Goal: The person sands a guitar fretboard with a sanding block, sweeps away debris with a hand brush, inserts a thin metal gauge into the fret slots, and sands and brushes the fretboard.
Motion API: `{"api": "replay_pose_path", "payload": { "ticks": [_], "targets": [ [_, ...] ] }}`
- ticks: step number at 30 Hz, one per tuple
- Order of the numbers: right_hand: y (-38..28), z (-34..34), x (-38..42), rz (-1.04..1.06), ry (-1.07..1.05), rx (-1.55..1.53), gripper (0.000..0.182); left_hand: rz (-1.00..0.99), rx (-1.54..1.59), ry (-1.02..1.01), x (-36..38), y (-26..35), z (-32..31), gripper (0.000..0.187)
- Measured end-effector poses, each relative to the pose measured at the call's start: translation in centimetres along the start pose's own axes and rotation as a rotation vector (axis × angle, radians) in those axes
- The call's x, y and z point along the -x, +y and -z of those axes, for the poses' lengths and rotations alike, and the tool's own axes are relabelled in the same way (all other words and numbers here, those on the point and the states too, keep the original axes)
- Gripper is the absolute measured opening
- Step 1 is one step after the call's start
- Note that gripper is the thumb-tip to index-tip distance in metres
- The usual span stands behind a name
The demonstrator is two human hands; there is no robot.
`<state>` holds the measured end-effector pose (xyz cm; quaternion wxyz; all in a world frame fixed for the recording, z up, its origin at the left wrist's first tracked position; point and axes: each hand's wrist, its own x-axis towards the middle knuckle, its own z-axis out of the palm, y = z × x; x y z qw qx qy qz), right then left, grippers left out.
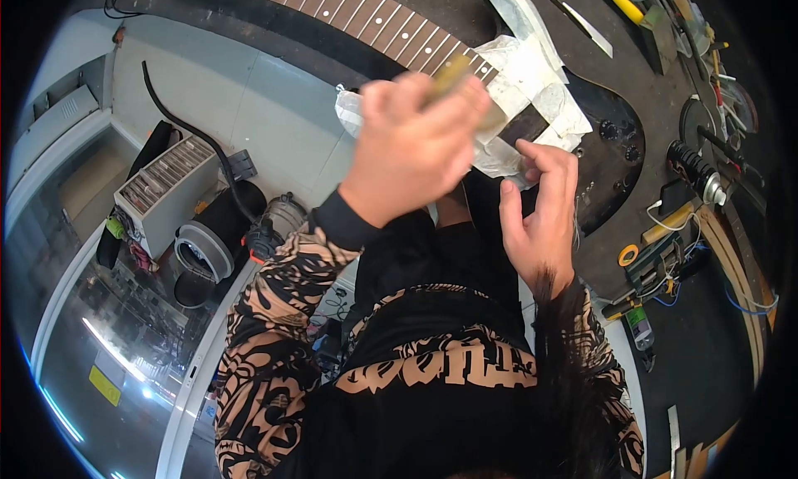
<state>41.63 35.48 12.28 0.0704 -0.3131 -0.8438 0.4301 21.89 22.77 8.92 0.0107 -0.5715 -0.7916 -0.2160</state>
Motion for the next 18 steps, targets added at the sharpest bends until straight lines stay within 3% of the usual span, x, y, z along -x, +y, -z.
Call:
{"api": "replay_pose_path", "payload": {
  "ticks": [1,4,5,8,12,14,16,18],
  "targets": [
    [0.0,-0.1,-0.1,0.009,0.002,0.001,0.053,-0.044,0.002,-0.023,-0.1,0.1,0.0,0.047],
    [0.0,0.0,-0.2,0.008,0.003,-0.013,0.054,0.07,-0.154,0.05,-1.4,-4.8,1.5,0.05],
    [-0.1,0.0,-0.3,0.009,0.004,-0.02,0.054,0.106,-0.164,0.031,-1.7,-3.6,1.6,0.049],
    [-0.1,-0.5,-0.5,-0.003,0.001,-0.016,0.054,-0.065,-0.003,0.004,-1.2,-0.5,0.0,0.048],
    [0.1,-0.3,-0.3,0.008,0.01,-0.012,0.054,0.12,-0.189,0.03,-1.8,-4.2,1.4,0.051],
    [0.5,-0.6,-0.4,0.003,0.008,-0.019,0.054,-0.018,-0.05,0.015,-1.3,-0.9,-0.1,0.05],
    [0.3,-0.5,-0.4,0.005,0.003,-0.011,0.054,-0.06,-0.023,0.011,-1.3,-1.7,0.0,0.048],
    [0.4,-0.4,-0.2,-0.013,-0.007,-0.012,0.054,0.048,-0.139,0.052,-1.6,-5.0,1.1,0.05]
  ]
}}
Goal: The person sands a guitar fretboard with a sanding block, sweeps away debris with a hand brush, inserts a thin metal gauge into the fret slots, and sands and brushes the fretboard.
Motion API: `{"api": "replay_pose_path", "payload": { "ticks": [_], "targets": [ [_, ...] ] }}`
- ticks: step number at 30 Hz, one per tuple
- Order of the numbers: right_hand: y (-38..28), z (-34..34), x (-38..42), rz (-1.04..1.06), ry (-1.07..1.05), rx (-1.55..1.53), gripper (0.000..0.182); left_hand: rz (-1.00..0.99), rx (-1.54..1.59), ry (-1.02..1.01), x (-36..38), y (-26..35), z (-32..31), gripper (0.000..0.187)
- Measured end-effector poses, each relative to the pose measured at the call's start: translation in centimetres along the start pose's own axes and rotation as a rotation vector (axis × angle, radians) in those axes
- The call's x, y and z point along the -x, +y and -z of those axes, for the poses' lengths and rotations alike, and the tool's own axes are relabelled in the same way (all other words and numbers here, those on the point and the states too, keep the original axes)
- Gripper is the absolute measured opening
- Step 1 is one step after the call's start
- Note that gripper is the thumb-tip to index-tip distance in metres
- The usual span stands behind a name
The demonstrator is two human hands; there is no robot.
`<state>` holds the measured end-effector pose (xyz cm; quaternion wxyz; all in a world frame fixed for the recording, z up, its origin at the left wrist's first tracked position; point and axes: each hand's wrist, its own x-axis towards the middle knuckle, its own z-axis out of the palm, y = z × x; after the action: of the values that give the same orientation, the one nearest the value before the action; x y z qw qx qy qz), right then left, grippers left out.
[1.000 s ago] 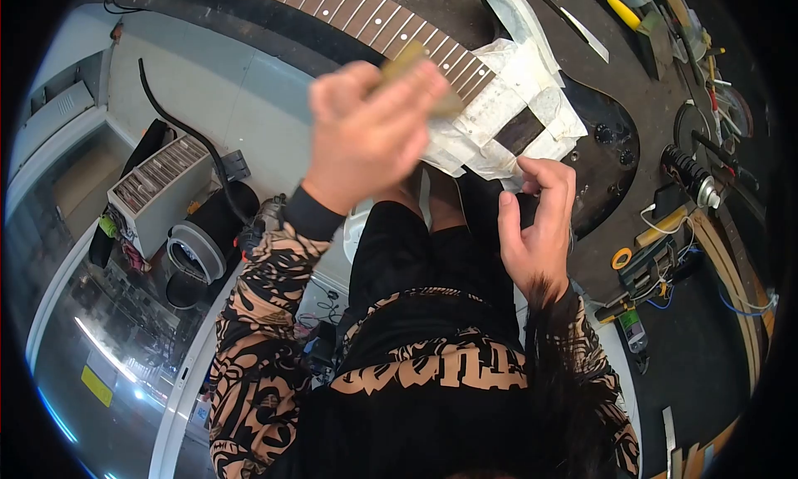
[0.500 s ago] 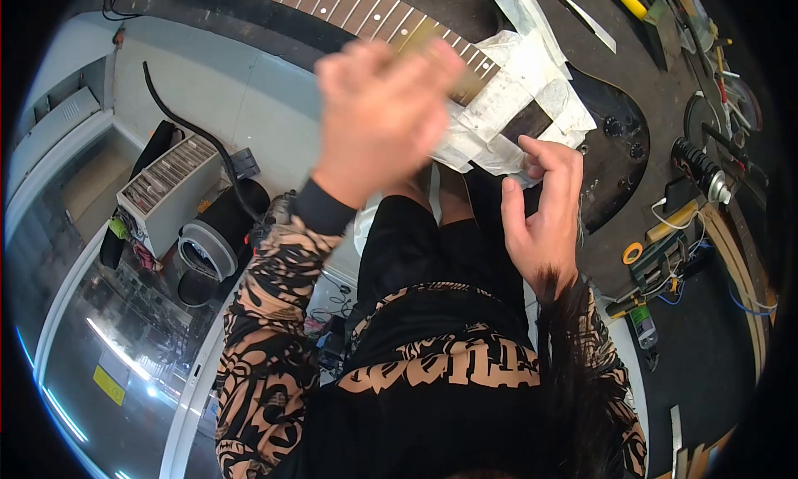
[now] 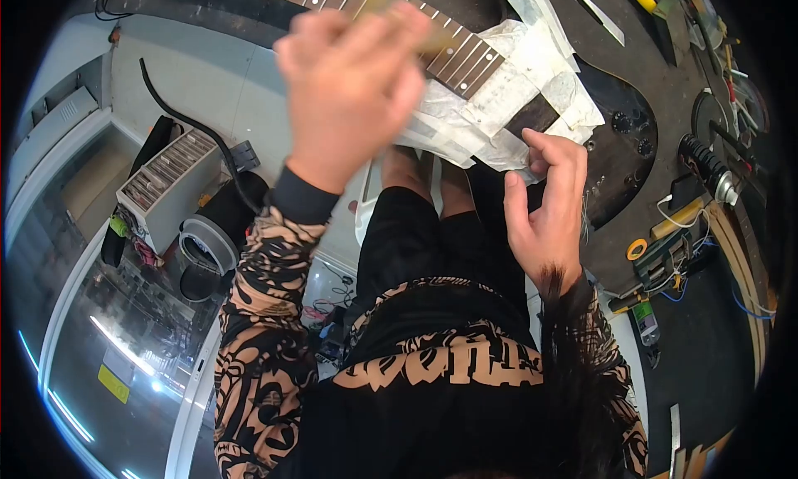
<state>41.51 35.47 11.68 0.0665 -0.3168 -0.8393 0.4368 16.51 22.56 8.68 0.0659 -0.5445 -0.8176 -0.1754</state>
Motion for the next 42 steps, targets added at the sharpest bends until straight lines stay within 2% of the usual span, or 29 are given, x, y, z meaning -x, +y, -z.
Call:
{"api": "replay_pose_path", "payload": {
  "ticks": [1,4,5,8,9,10,12,13,15,17,20,21,22,27,30,31,33,35,37,39,42],
  "targets": [
    [0.1,0.0,0.1,-0.016,-0.005,-0.005,0.054,0.051,-0.061,0.021,-0.2,-1.1,0.3,0.052],
    [0.1,0.0,-0.5,0.03,-0.016,0.067,0.056,-0.082,0.159,-0.057,0.9,4.1,-0.3,0.053],
    [0.1,-0.2,-0.6,0.053,-0.013,0.097,0.056,-0.099,0.073,-0.099,0.6,2.0,0.4,0.05],
    [-0.7,-0.1,-1.0,0.096,0.014,0.179,0.057,-0.023,-0.188,0.044,-0.9,-9.1,1.5,0.051],
    [-0.6,-0.3,-1.1,0.1,0.024,0.174,0.057,-0.024,-0.108,0.104,-1.4,-10.6,1.4,0.047],
    [-0.8,-0.4,-1.2,0.1,0.025,0.178,0.057,0.006,-0.082,0.052,-1.3,-8.5,1.5,0.047],
    [-1.2,-0.7,-1.4,0.096,0.042,0.19,0.057,0.052,-0.024,-0.044,-0.3,0.6,0.3,0.047],
    [-1.5,-1.0,-1.4,0.085,0.053,0.172,0.057,-0.039,0.164,-0.075,0.7,4.0,0.0,0.048],
    [-1.9,-1.2,-1.4,0.063,0.073,0.143,0.057,-0.038,0.081,-0.05,0.2,1.8,0.3,0.048],
    [-1.9,-1.6,-1.1,0.067,0.085,0.177,0.058,0.011,-0.053,0.023,-0.4,-3.2,1.0,0.049],
    [-1.6,-2.5,-1.1,0.031,0.126,0.174,0.059,0.053,0.008,-0.05,0.0,-0.4,0.8,0.047],
    [-1.5,-2.9,-0.9,0.009,0.138,0.167,0.059,-0.014,0.14,-0.111,0.7,2.5,0.3,0.046],
    [-1.5,-3.1,-0.6,-0.001,0.145,0.165,0.059,-0.11,0.234,-0.075,1.4,4.7,-0.1,0.044],
    [-0.6,-3.0,-0.1,-0.006,0.132,0.147,0.058,0.034,-0.006,0.002,0.8,-2.4,0.4,0.042],
    [0.0,-3.0,-0.6,0.047,0.111,0.151,0.06,-0.066,0.181,-0.076,2.8,4.9,0.0,0.046],
    [0.1,-2.9,-0.8,0.069,0.109,0.153,0.06,-0.09,0.179,-0.071,2.7,3.0,-0.2,0.047],
    [0.1,-2.6,-0.9,0.075,0.091,0.15,0.059,-0.015,0.049,-0.031,2.5,-1.5,0.3,0.044],
    [0.2,-2.6,-0.8,0.08,0.087,0.152,0.058,0.011,0.082,-0.027,2.8,-0.3,0.3,0.042],
    [0.2,-2.6,-1.1,0.096,0.086,0.148,0.058,-0.033,0.227,-0.049,3.3,4.8,0.0,0.042],
    [0.3,-2.6,-1.1,0.1,0.086,0.14,0.058,-0.021,0.098,-0.013,3.3,1.2,-0.1,0.045],
    [0.3,-2.5,-1.1,0.093,0.088,0.129,0.058,-0.015,0.102,-0.011,3.6,2.4,-0.2,0.048]
  ]
}}
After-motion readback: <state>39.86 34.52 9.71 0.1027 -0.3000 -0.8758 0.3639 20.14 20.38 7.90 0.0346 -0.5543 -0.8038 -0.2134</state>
